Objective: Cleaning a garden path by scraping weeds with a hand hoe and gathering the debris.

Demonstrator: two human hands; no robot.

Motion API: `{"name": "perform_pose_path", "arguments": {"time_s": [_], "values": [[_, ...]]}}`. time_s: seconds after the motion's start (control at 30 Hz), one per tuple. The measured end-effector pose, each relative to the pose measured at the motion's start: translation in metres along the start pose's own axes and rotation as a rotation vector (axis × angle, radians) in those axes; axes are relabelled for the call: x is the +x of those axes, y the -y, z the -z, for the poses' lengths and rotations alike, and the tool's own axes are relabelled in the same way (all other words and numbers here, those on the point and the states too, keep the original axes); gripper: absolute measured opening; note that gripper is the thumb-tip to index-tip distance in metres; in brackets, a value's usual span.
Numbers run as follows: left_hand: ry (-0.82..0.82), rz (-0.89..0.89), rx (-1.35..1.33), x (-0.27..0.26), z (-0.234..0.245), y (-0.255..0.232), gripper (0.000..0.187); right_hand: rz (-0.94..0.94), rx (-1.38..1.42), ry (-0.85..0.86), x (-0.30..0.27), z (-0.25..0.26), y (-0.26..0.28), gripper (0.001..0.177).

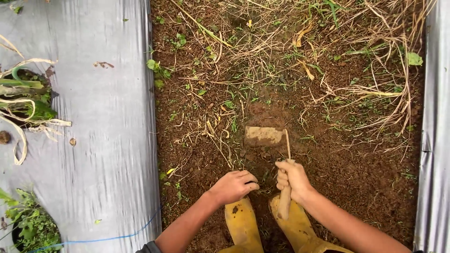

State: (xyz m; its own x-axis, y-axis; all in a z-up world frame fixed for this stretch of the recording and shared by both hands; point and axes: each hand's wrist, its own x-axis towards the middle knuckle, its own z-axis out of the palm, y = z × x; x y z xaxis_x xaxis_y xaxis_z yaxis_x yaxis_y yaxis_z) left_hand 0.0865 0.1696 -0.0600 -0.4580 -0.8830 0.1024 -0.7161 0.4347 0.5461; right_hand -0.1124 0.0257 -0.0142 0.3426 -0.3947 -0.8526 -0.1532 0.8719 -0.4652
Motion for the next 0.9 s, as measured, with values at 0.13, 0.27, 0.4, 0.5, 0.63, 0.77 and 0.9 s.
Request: {"name": "perform_pose_path", "arguments": {"time_s": [0.13, 0.27, 0.4, 0.5, 0.63, 0.77, 0.9], "values": [[0.002, -0.032, -0.007, 0.009, 0.017, -0.015, 0.01, 0.138, 0.045, -0.002, 0.032, 0.003, 0.026, 0.032], [0.044, -0.023, 0.021, 0.0, 0.012, 0.002, 0.019, 0.11, 0.014, -0.001, 0.012, -0.007, 0.002, 0.027], [0.179, 0.062, -0.039, 0.001, 0.053, 0.009, 0.032, -0.211, -0.119, 0.04, -0.03, -0.005, -0.044, 0.032], [0.138, 0.095, 0.142, -0.015, 0.05, 0.013, 0.021, 0.047, -0.104, 0.024, -0.016, -0.009, -0.023, 0.033], [0.161, 0.15, 0.175, -0.025, 0.068, 0.027, 0.018, 0.192, 0.068, -0.004, 0.018, -0.006, 0.015, 0.033], [0.278, 0.229, 0.279, -0.015, 0.092, 0.035, 0.023, 0.137, 0.021, -0.013, -0.007, 0.006, -0.02, 0.03], [0.178, 0.175, 0.323, -0.013, 0.079, 0.049, 0.015, -0.086, -0.052, 0.083, -0.038, 0.02, -0.06, 0.028]]}}
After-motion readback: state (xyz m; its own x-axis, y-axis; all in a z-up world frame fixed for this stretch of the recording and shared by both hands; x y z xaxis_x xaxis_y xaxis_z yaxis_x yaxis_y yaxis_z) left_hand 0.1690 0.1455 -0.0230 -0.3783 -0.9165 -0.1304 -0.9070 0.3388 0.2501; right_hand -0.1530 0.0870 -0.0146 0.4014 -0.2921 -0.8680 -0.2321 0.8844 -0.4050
